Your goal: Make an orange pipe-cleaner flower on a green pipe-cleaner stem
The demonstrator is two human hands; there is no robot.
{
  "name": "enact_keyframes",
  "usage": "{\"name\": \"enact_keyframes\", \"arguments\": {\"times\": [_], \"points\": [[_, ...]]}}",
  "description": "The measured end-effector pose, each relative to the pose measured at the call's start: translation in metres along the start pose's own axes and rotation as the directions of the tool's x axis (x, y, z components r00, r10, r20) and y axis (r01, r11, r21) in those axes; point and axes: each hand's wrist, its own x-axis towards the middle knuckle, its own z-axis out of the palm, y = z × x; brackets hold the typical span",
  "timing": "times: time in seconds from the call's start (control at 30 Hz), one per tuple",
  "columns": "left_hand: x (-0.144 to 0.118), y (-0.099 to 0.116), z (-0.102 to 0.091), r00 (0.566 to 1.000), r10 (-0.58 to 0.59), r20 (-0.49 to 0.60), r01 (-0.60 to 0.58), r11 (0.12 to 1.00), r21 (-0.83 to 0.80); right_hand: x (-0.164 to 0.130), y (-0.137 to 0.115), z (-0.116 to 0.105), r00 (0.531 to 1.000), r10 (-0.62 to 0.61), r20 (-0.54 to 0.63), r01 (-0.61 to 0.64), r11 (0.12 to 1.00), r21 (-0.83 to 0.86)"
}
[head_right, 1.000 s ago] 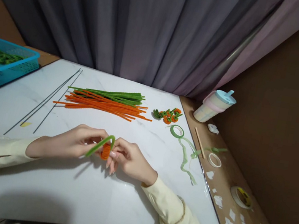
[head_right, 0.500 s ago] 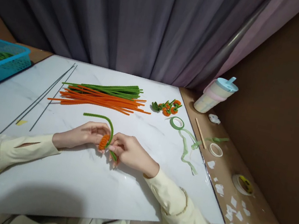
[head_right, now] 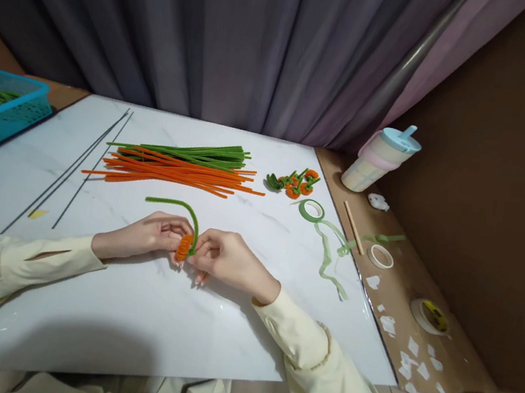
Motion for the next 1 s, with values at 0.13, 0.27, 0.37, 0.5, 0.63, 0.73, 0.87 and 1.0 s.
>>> {"name": "enact_keyframes", "arguments": {"times": [0.13,0.27,0.37,0.5,0.63,0.73,0.87,1.0], "points": [[-0.001,0.002,0.001,0.999,-0.030,0.034,0.029,0.999,0.022,-0.001,0.001,0.000,1.000,-0.026,-0.011,0.025,0.996,-0.089],[-0.002,0.003,0.002,0.999,-0.026,0.046,0.025,0.999,0.037,-0.003,-0.002,0.000,0.999,-0.023,-0.033,0.017,0.986,-0.163],[-0.002,0.001,0.003,0.998,-0.025,0.053,0.023,0.998,0.054,-0.004,-0.003,0.000,0.999,-0.020,-0.034,0.012,0.976,-0.219],[-0.003,-0.003,0.002,0.995,0.004,0.102,-0.016,0.992,0.121,-0.004,-0.003,0.000,1.000,-0.022,0.000,0.021,0.953,-0.302],[-0.004,-0.005,-0.001,0.976,0.081,0.201,-0.133,0.956,0.260,-0.004,-0.007,0.002,1.000,0.001,0.011,0.003,0.938,-0.347],[-0.005,-0.004,-0.002,0.965,0.084,0.249,-0.160,0.939,0.305,-0.004,-0.008,0.004,0.999,0.030,0.026,-0.021,0.952,-0.304],[-0.004,0.001,-0.003,0.962,0.037,0.270,-0.109,0.960,0.258,-0.002,-0.006,0.003,0.997,0.060,0.049,-0.053,0.989,-0.141],[-0.003,0.009,-0.003,0.979,-0.049,0.196,0.013,0.983,0.183,0.002,-0.004,-0.001,0.997,0.061,-0.050,-0.063,0.996,-0.057]]}}
